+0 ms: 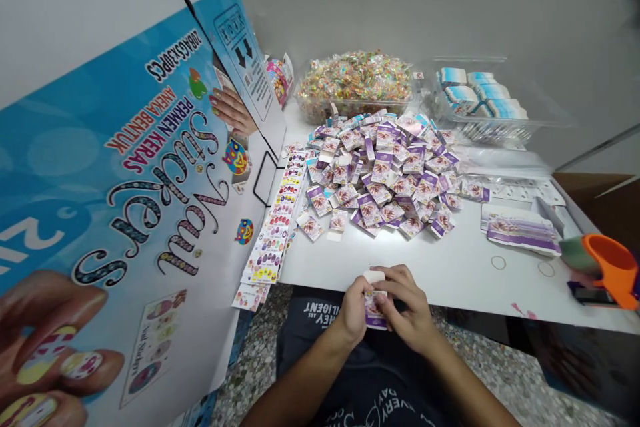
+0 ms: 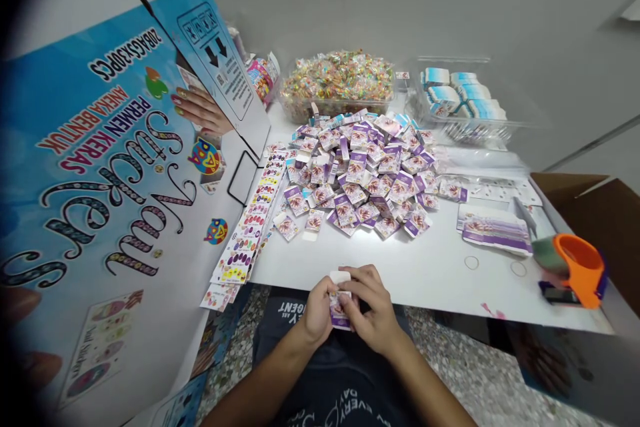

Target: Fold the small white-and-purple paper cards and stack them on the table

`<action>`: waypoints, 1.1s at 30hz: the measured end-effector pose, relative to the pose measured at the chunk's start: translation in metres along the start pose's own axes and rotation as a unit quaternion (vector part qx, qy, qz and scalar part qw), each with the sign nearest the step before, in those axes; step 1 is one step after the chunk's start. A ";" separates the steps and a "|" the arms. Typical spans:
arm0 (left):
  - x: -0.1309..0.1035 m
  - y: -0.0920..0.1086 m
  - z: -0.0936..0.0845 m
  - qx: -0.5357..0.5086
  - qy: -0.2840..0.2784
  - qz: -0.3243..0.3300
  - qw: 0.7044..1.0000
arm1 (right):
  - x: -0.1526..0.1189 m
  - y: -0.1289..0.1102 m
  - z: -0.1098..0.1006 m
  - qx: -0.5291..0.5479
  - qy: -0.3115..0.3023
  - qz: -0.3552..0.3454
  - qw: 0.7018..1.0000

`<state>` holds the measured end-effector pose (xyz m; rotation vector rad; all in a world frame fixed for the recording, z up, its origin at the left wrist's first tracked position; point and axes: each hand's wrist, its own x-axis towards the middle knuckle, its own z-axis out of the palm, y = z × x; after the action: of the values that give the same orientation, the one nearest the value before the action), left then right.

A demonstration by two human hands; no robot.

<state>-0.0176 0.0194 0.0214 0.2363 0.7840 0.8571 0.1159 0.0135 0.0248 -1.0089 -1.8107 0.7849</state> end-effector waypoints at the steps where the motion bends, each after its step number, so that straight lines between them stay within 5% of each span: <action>1: 0.000 0.000 -0.004 0.011 -0.017 -0.019 1.000 | 0.003 -0.001 -0.001 0.009 -0.018 0.001 1.000; 6: 0.000 0.006 -0.009 0.038 -0.055 -0.030 0.997 | 0.012 -0.002 -0.009 0.046 -0.052 0.068 0.995; 12: 0.003 0.018 -0.001 0.172 -0.012 0.127 0.977 | 0.004 0.015 -0.004 -0.046 0.164 0.169 0.971; 17: 0.001 0.021 0.000 0.249 -0.003 0.177 0.952 | 0.006 0.013 -0.005 -0.064 0.097 0.070 0.991; 20: -0.001 0.018 0.000 0.268 0.000 0.180 0.946 | 0.009 0.009 -0.008 -0.034 0.108 0.104 0.988; 25: -0.005 0.016 0.000 0.286 -0.017 0.191 0.939 | 0.015 0.010 -0.010 0.158 0.193 0.297 0.922; 33: -0.009 0.020 0.006 0.317 -0.033 0.198 0.927 | 0.018 0.000 -0.003 0.350 0.202 0.331 0.853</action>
<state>-0.0289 0.0267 0.0401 1.0219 0.9500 0.9431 0.1139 0.0291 0.0332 -1.1691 -0.6753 1.3918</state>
